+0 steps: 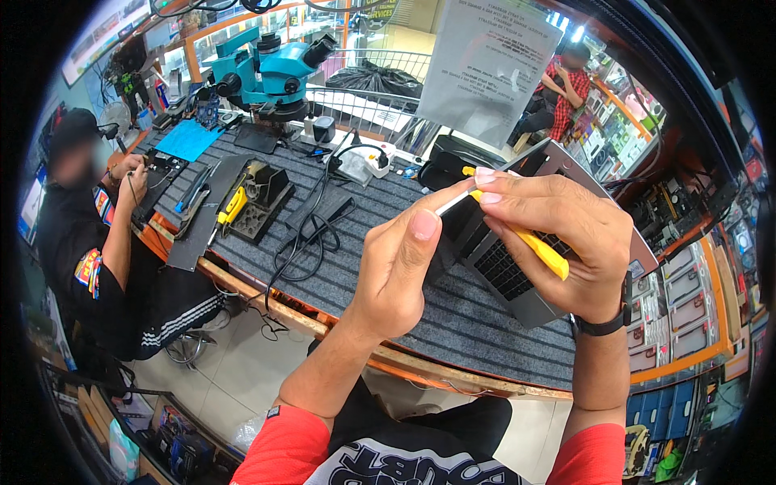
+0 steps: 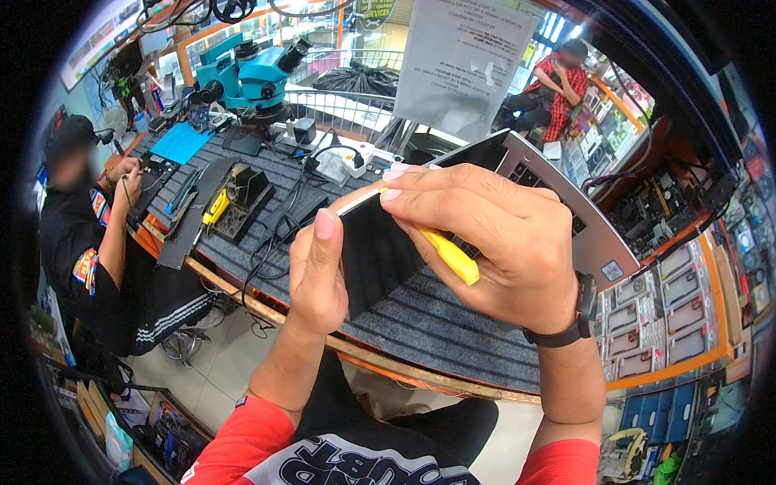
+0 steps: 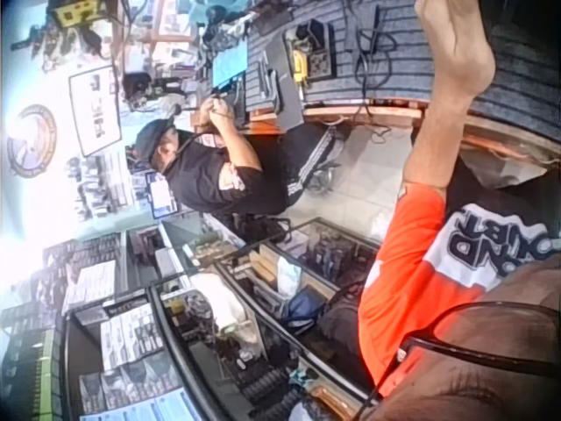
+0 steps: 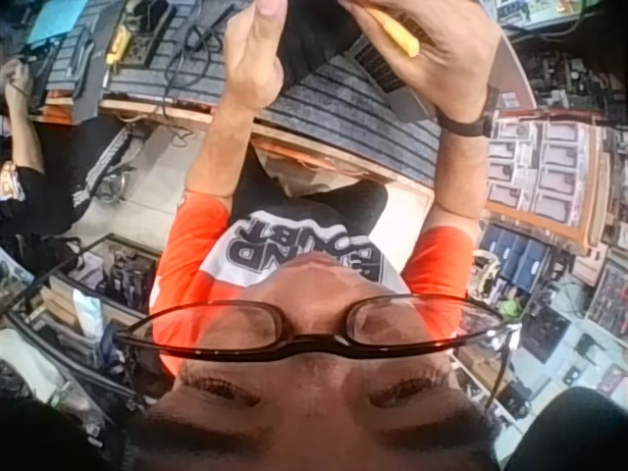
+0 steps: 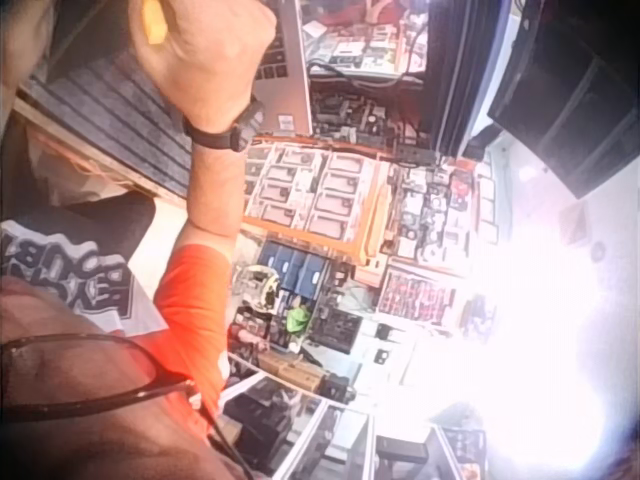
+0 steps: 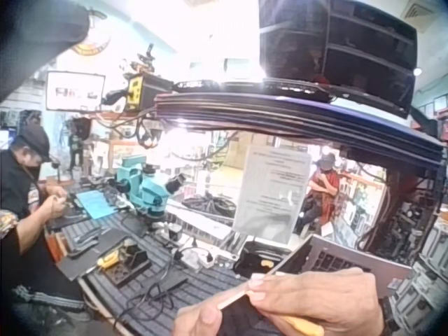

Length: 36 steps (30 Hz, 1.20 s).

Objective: The person prying the screen bezel of a laptop using a yellow plastic tool, then flipping the laptop over and prying a side panel.

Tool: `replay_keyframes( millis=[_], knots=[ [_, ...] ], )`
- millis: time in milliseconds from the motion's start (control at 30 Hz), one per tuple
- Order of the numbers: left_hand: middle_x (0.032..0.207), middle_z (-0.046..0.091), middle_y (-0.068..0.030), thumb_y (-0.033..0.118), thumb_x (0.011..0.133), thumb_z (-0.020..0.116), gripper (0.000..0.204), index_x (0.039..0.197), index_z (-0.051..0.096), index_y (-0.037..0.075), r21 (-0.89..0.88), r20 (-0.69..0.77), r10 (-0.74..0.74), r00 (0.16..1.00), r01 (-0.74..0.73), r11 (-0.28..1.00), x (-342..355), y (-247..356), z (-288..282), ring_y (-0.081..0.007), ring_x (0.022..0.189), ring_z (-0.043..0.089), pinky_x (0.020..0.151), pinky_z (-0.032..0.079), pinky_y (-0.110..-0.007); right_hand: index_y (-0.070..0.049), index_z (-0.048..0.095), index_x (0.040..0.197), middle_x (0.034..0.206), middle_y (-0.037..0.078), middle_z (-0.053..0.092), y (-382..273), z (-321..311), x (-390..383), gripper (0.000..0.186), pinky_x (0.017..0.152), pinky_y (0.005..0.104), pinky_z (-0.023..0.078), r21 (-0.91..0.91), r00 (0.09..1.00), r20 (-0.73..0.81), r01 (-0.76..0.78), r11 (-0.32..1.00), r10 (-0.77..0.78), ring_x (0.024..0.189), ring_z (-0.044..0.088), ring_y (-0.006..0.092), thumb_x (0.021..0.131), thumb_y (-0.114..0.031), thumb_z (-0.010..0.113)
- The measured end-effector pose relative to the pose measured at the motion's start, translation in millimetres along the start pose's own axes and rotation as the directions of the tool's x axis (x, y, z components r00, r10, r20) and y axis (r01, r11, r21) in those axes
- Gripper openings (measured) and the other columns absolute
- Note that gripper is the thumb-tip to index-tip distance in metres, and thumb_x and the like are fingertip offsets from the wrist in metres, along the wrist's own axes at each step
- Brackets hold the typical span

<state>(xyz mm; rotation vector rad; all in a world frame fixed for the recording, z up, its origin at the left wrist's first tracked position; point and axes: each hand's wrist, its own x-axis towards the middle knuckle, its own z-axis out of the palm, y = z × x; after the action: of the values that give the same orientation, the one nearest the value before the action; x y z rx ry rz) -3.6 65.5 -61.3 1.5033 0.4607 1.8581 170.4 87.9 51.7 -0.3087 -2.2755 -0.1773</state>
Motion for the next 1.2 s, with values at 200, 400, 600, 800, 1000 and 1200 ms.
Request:
replay_keyframes(
  millis=[200,400,600,800,1000,1200],
  knots=[
    [0.098,0.070,-0.0085,0.034,0.117,0.038,0.055,0.144,0.058,-0.009,0.086,-0.032,0.061,0.998,-0.058,0.995,2.6,-2.1,3.1,-0.0076,0.083,0.058,0.074,0.046,-0.024,-0.002,0.076,0.101,0.101,0.013,0.078,-0.2,-2.5,4.4,0.020,0.087,0.0365,0.064,0.029,1.000,0.028,0.011,1.000,-0.012,0.098,0.078,0.0296,0.081,0.004,0.079],
    [0.090,0.068,-0.0053,0.033,0.117,0.039,0.054,0.143,0.059,-0.009,0.119,-0.059,0.111,0.992,-0.103,0.987,0.2,-6.8,5.6,-0.0049,0.074,0.053,0.067,0.042,-0.023,-0.002,0.075,0.102,0.102,0.013,0.078,-0.1,-3.7,3.8,0.022,0.087,0.0377,0.064,-0.001,0.998,0.047,0.036,0.999,-0.036,0.098,0.078,0.0305,0.082,0.003,0.080],
    [0.082,0.066,-0.0021,0.032,0.117,0.040,0.052,0.142,0.060,-0.009,0.134,-0.082,0.140,0.987,-0.128,0.983,2.4,-7.3,9.3,-0.0021,0.066,0.047,0.060,0.039,-0.022,-0.002,0.077,0.107,0.109,0.015,0.079,-2.5,-7.1,3.0,0.028,0.089,0.0358,0.063,-0.012,0.997,0.079,0.025,1.000,-0.024,0.104,0.078,0.0305,0.080,0.006,0.082],
    [0.113,0.074,-0.0146,0.036,0.116,0.040,0.056,0.141,0.060,-0.010,0.140,-0.023,0.073,0.997,-0.069,0.988,-1.4,-2.3,1.8,-0.0087,0.088,0.063,0.080,0.049,-0.024,0.000,0.075,0.108,0.111,0.018,0.078,7.2,-8.7,0.5,0.025,0.093,0.0364,0.061,0.146,0.997,0.052,-0.061,0.987,0.054,0.106,0.077,0.0295,0.085,0.008,0.078],
    [0.140,0.066,-0.0229,0.046,0.113,0.043,0.066,0.147,0.054,-0.009,0.162,-0.059,0.099,0.993,-0.089,0.983,3.3,7.7,-1.8,-0.0310,0.134,0.061,0.113,0.046,-0.040,0.002,0.070,0.111,0.112,0.018,0.076,10.3,-45.4,-14.8,0.014,0.093,0.0336,0.058,0.578,0.921,-0.126,-0.235,0.782,0.369,0.103,0.073,0.0209,0.097,0.005,0.068],
    [0.107,0.070,-0.0056,0.042,0.082,0.089,0.059,0.127,0.073,0.007,0.633,0.290,0.467,0.835,-0.534,0.560,-25.8,63.5,1.7,-0.0212,0.090,0.066,0.076,0.052,-0.036,-0.008,0.073,0.117,0.083,0.007,0.060,-36.6,-43.3,-55.2,0.028,0.065,0.0357,0.055,-0.106,0.909,0.319,-0.249,0.963,0.270,0.075,0.067,0.0249,0.091,-0.016,0.076]
  ],
)
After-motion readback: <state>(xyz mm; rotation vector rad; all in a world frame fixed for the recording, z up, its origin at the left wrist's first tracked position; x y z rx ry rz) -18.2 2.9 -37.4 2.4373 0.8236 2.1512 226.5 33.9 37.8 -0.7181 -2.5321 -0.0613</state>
